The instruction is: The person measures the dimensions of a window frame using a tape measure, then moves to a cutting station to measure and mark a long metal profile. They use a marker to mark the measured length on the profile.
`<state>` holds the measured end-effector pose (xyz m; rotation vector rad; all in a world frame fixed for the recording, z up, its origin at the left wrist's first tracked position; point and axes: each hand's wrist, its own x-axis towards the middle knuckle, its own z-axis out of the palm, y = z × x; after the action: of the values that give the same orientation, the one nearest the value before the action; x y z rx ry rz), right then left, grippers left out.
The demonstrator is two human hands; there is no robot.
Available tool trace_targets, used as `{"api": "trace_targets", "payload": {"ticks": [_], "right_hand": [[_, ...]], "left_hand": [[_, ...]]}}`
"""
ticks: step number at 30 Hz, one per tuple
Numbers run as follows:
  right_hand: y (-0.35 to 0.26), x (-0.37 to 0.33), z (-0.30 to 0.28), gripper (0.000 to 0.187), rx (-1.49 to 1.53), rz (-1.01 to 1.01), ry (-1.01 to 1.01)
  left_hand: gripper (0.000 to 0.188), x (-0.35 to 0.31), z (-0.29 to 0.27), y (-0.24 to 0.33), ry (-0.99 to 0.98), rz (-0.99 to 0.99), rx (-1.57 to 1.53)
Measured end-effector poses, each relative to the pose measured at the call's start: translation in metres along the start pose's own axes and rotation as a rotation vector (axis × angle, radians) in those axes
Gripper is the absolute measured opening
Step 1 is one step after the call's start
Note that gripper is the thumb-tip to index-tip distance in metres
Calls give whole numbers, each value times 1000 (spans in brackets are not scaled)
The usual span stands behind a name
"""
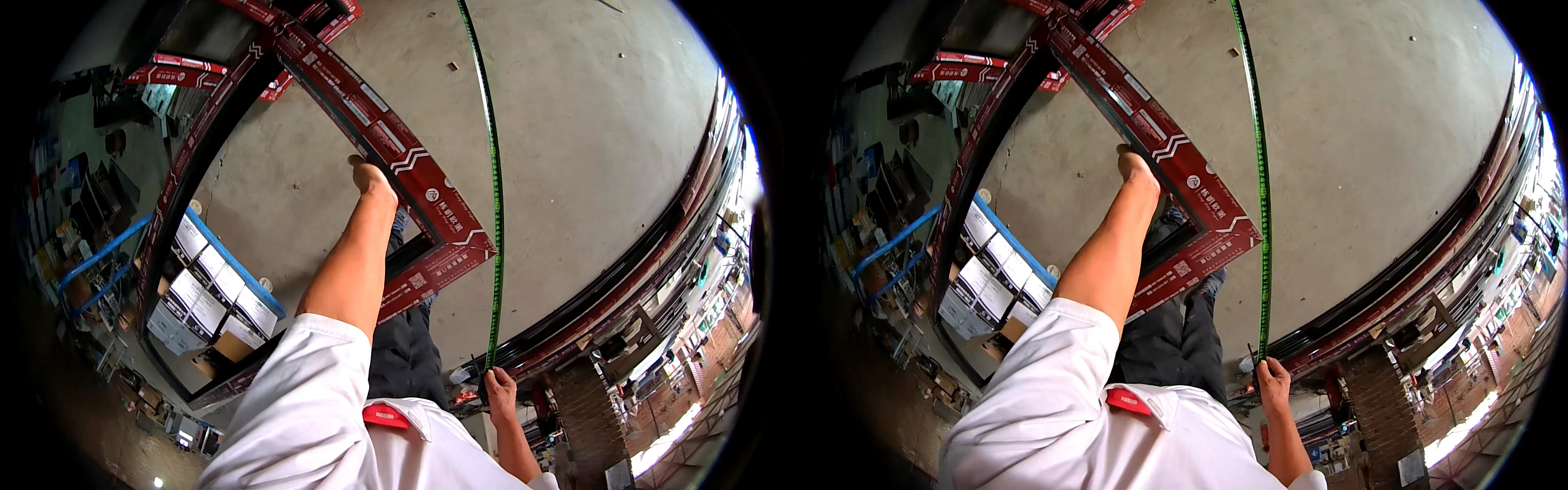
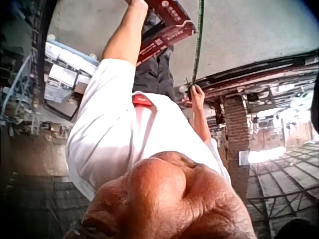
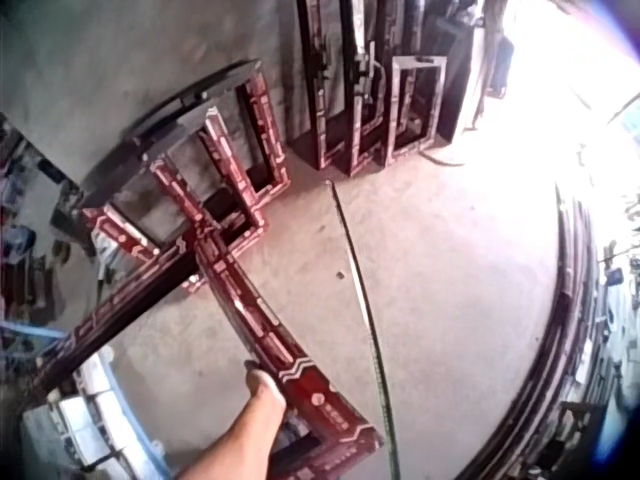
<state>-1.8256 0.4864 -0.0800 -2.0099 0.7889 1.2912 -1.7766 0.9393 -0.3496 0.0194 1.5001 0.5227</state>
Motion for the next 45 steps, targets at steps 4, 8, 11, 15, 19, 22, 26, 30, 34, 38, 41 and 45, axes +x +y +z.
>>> {"api": "trace_targets", "payload": {"ticks": [4,8,11,15,19,22,26,30,34,38,41,45], "right_hand": [[-10,6,3,14,-24,4,-40],[-13,14,-6,14,-27,-36,-22],[-37,21,-2,15,-73,-119,16],[-75,36,11,15,-83,-160,54],[-108,54,38,21,72,-201,-48],[-157,54,77,27,219,-187,-172],[-194,60,114,25,352,-133,-234],[-200,69,122,17,357,-108,-268],[-200,60,122,20,354,-94,-288],[-203,55,120,20,340,-125,-266],[-193,58,107,27,271,-141,-273],[-176,60,91,29,181,-154,-257]], "left_hand": [[75,-17,6,8,19,-6,56],[76,-10,-4,9,-177,-12,6],[77,-2,-4,3,-175,-36,13],[72,5,-9,6,-186,-77,-16],[69,4,-7,4,-287,-90,-68],[69,10,-7,2,-278,-41,-105],[76,-13,8,9,-270,-66,-101],[77,-26,19,11,-269,-84,-112],[77,-5,-16,-5,-235,-54,-60],[81,-23,-15,-2,-279,11,-107],[82,-32,-13,-2,-165,61,19],[64,-14,-32,-8,-237,235,251]]}}
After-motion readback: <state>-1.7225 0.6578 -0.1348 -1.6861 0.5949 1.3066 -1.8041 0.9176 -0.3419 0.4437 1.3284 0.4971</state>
